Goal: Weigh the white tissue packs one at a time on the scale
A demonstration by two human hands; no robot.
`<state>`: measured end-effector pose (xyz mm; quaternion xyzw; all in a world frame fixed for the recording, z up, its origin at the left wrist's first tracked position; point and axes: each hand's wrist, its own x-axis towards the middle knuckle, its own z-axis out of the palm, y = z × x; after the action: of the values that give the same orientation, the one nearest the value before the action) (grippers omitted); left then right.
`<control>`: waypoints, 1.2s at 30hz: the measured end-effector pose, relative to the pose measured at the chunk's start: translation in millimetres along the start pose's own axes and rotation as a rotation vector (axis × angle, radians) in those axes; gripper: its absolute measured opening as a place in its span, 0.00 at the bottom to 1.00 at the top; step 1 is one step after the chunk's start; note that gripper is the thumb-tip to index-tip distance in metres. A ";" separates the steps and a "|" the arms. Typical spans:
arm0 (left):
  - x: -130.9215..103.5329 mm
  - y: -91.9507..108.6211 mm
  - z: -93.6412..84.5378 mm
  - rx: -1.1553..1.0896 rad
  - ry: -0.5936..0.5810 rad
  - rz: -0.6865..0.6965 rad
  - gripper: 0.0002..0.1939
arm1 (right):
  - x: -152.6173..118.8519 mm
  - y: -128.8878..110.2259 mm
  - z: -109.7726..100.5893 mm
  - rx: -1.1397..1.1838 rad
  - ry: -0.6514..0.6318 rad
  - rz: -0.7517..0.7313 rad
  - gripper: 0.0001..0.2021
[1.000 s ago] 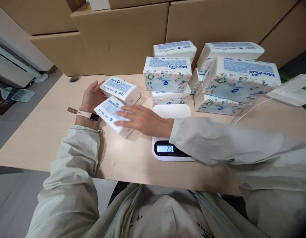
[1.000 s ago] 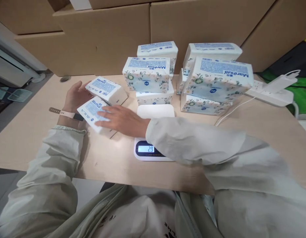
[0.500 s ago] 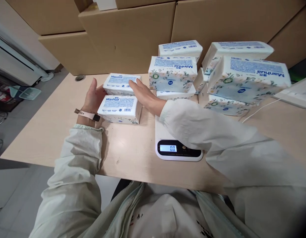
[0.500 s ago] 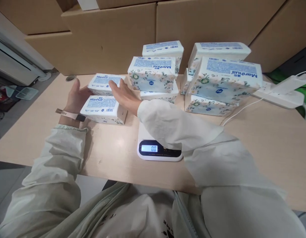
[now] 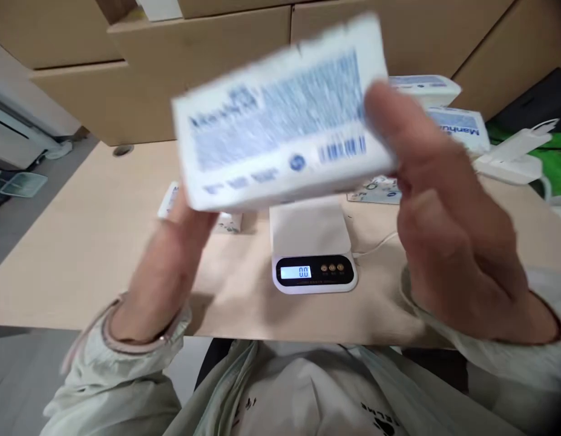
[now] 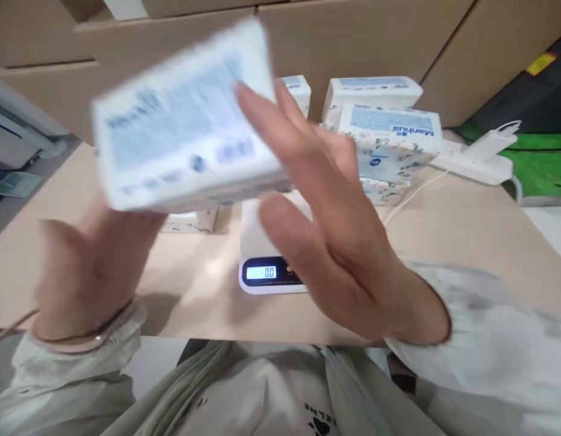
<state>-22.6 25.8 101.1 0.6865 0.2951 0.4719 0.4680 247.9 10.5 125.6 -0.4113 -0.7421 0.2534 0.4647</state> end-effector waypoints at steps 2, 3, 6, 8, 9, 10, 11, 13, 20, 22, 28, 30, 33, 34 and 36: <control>-0.2 -14.8 14.3 0.059 -0.085 -0.108 0.39 | -25.5 24.4 -7.7 -0.075 0.002 0.026 0.26; -1.0 -21.4 18.4 0.078 -0.119 -0.162 0.39 | -35.5 36.5 -8.4 -0.081 0.001 0.055 0.27; -5.8 -36.3 24.6 0.079 -0.141 -0.246 0.37 | -56.3 67.7 -2.3 -0.025 0.001 0.142 0.28; -8.8 -43.8 27.0 0.041 -0.113 -0.262 0.35 | -64.2 81.8 3.7 0.019 -0.010 0.187 0.28; -9.9 -47.4 28.3 0.018 -0.096 -0.261 0.34 | -66.8 86.9 6.2 0.032 -0.008 0.201 0.28; -10.8 -51.0 29.5 -0.004 -0.081 -0.259 0.33 | -68.6 90.9 8.0 0.040 -0.005 0.211 0.28; -11.4 -54.7 30.7 -0.021 -0.072 -0.260 0.32 | -69.8 94.4 9.3 0.045 0.003 0.215 0.29; -12.3 -62.7 32.5 -0.047 -0.047 -0.262 0.33 | -71.0 100.8 10.4 0.061 0.049 0.202 0.28; -12.9 -91.4 35.3 -0.112 0.075 -0.252 0.35 | -76.2 127.1 10.5 0.080 0.376 0.131 0.23; -11.3 -95.1 36.8 -0.161 0.076 -0.241 0.36 | -78.7 131.4 10.8 0.109 0.408 0.165 0.22; -9.0 -95.6 38.2 -0.178 0.084 -0.228 0.36 | -81.4 135.4 13.5 0.160 0.358 0.214 0.20; -9.2 -95.2 37.8 -0.182 0.094 -0.239 0.36 | -80.9 135.4 14.7 0.172 0.376 0.227 0.20; -10.4 -95.7 37.2 -0.172 0.101 -0.238 0.37 | -79.8 134.3 15.6 0.187 0.403 0.222 0.18; -11.1 -96.1 36.9 -0.166 0.103 -0.235 0.37 | -79.4 133.7 15.7 0.193 0.406 0.216 0.18; -13.0 -97.3 36.3 -0.163 0.124 -0.240 0.36 | -78.6 132.5 15.9 0.201 0.408 0.209 0.18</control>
<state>9.6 39.3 2.4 0.5755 0.3640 0.4764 0.5562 301.3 14.7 -19.7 -0.4801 -0.5577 0.2841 0.6146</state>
